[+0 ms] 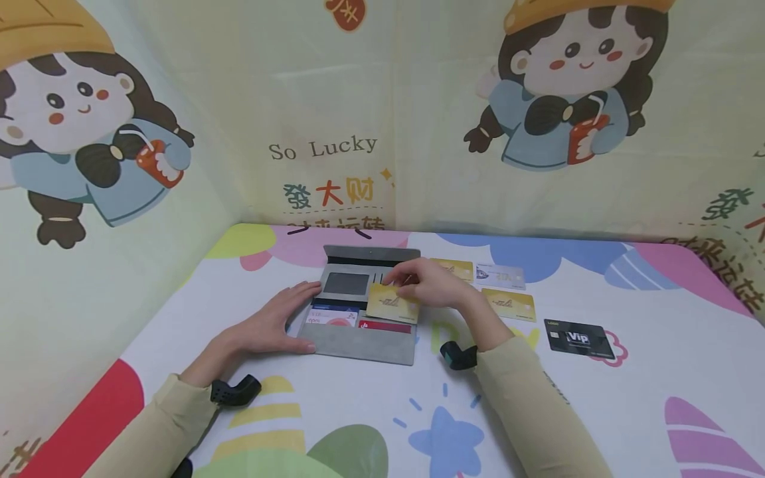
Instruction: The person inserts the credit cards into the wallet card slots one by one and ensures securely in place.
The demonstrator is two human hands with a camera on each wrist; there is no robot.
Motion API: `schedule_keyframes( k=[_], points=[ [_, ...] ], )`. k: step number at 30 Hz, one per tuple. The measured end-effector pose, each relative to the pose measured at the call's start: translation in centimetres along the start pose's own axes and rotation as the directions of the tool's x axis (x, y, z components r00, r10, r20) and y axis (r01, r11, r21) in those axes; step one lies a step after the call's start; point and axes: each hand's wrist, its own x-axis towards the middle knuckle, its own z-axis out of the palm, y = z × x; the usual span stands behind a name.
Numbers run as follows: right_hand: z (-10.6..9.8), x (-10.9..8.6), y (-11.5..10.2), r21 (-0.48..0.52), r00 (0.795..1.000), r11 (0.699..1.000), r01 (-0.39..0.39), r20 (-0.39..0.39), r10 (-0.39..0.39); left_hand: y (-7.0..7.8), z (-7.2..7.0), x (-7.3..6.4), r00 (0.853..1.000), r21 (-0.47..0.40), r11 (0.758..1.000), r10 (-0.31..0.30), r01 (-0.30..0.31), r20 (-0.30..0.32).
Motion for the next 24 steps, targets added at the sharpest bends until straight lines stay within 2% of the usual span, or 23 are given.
schedule_keyframes(
  k=[11,24],
  points=[
    [0.8,0.4,-0.1,0.049,1.0,0.999,-0.002,0.017,0.001,-0.2,0.1,0.1,1.0,0.003,1.0,-0.005,0.005,0.006],
    [1.5,0.7,0.0,0.038,0.999,0.999,0.029,0.03,-0.031,-0.2,0.1,0.3,1.0,0.011,1.0,-0.026,0.026,0.014]
  ],
)
